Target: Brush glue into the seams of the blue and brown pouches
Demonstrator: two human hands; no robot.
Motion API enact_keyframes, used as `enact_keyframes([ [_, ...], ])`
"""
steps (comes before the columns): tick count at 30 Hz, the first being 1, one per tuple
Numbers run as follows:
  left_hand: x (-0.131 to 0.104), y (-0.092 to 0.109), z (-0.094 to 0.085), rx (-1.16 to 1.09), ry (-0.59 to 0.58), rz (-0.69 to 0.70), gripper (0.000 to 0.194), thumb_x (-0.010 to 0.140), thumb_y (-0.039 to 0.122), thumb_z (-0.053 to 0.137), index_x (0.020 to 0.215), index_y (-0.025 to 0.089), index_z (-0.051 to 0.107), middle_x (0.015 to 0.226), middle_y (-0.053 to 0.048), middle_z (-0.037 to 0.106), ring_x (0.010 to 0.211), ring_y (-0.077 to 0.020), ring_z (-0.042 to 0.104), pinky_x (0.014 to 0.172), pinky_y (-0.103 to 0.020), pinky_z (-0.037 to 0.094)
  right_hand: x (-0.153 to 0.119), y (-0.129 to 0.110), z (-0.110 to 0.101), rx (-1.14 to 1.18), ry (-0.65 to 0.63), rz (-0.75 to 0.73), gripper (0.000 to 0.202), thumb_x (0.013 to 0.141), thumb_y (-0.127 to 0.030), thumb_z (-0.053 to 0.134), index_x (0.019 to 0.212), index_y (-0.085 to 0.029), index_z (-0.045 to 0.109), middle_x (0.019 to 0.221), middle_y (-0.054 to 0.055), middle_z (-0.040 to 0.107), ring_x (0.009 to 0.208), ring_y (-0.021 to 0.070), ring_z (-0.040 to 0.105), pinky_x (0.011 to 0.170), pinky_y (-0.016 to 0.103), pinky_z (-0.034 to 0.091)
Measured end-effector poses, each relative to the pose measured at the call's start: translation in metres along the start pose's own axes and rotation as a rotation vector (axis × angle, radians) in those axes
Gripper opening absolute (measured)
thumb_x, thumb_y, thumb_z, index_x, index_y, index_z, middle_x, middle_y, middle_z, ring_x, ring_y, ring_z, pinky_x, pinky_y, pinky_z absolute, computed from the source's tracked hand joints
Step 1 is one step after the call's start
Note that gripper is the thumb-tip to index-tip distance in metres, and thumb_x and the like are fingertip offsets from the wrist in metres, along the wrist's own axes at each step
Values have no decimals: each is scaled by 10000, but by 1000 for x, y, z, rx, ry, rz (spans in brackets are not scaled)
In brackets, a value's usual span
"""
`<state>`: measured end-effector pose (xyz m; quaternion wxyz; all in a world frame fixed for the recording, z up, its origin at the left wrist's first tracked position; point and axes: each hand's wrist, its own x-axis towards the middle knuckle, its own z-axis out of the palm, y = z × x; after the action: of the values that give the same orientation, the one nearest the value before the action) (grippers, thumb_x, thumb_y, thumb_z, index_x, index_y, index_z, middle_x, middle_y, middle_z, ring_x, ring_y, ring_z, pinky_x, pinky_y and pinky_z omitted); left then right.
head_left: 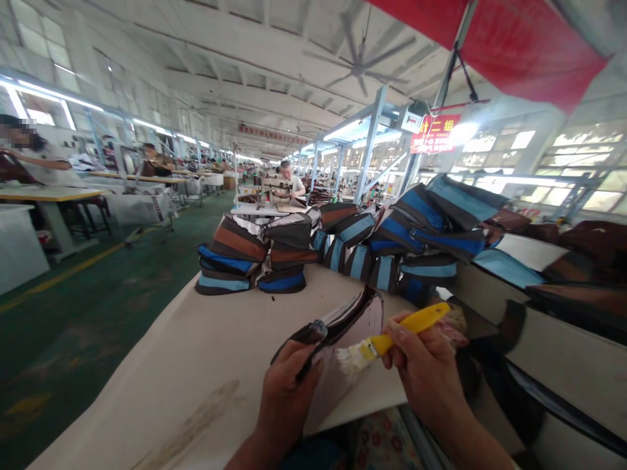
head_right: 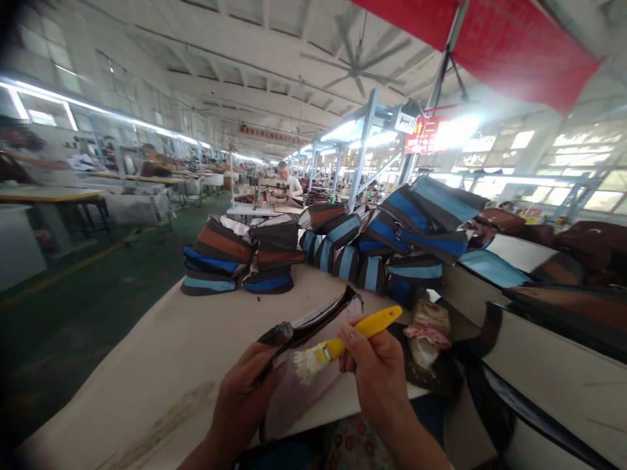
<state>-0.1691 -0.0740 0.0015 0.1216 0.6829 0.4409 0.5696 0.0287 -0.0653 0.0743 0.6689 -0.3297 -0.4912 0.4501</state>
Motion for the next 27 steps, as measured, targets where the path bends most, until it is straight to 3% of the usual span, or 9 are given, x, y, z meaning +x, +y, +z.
enact_keyframes([
  [5,13,23,0,-130,-90,-115,139,877,232,597,900,189,727,889,-47,666,815,-160,655,713,-234,539,15,-4,17,-306,-117,-131,210,902,-385,635,829,-189,621,526,-51,503,477,126,493,498,254,425],
  [9,11,28,3,-134,-86,-93,132,867,237,605,882,188,727,873,-48,660,794,-155,642,699,-228,525,26,-12,27,-589,-53,-367,225,921,-378,590,805,-191,637,617,-13,545,561,142,537,536,261,429],
  [12,11,27,3,-147,-87,-121,144,867,249,609,922,196,731,913,-52,666,827,-163,647,723,-232,525,24,-17,24,-573,-7,-424,181,947,-333,560,839,-205,627,661,-16,550,571,132,541,544,253,436],
  [14,13,27,3,-151,-103,-160,138,870,258,606,882,191,726,906,-50,663,824,-166,641,724,-234,521,18,-18,22,-582,-95,-475,143,962,-280,533,871,-208,616,690,-15,571,579,126,554,569,252,452],
  [17,17,28,3,-163,-109,-204,140,872,261,605,880,191,725,901,-43,663,836,-170,634,746,-238,514,13,-16,20,-749,-251,-710,111,947,-194,514,881,-192,602,732,13,625,633,144,595,615,269,466],
  [19,19,29,4,-169,-105,-227,149,870,266,610,923,195,730,908,-41,664,854,-174,634,760,-241,509,13,-16,19,-816,-225,-818,88,934,-164,516,894,-185,591,743,25,636,659,154,609,629,276,472],
  [22,20,30,5,-176,-103,-245,162,870,287,614,921,188,731,892,-42,661,850,-177,634,753,-244,508,12,-18,19,-756,-171,-792,69,933,-148,517,937,-194,568,755,17,628,659,143,605,624,265,479],
  [27,18,33,3,-131,-81,-217,219,898,336,575,868,184,730,833,-35,659,791,-166,635,719,-234,519,6,-16,21,-849,-329,-982,91,932,-134,475,961,-186,543,745,43,643,649,181,607,591,298,489],
])
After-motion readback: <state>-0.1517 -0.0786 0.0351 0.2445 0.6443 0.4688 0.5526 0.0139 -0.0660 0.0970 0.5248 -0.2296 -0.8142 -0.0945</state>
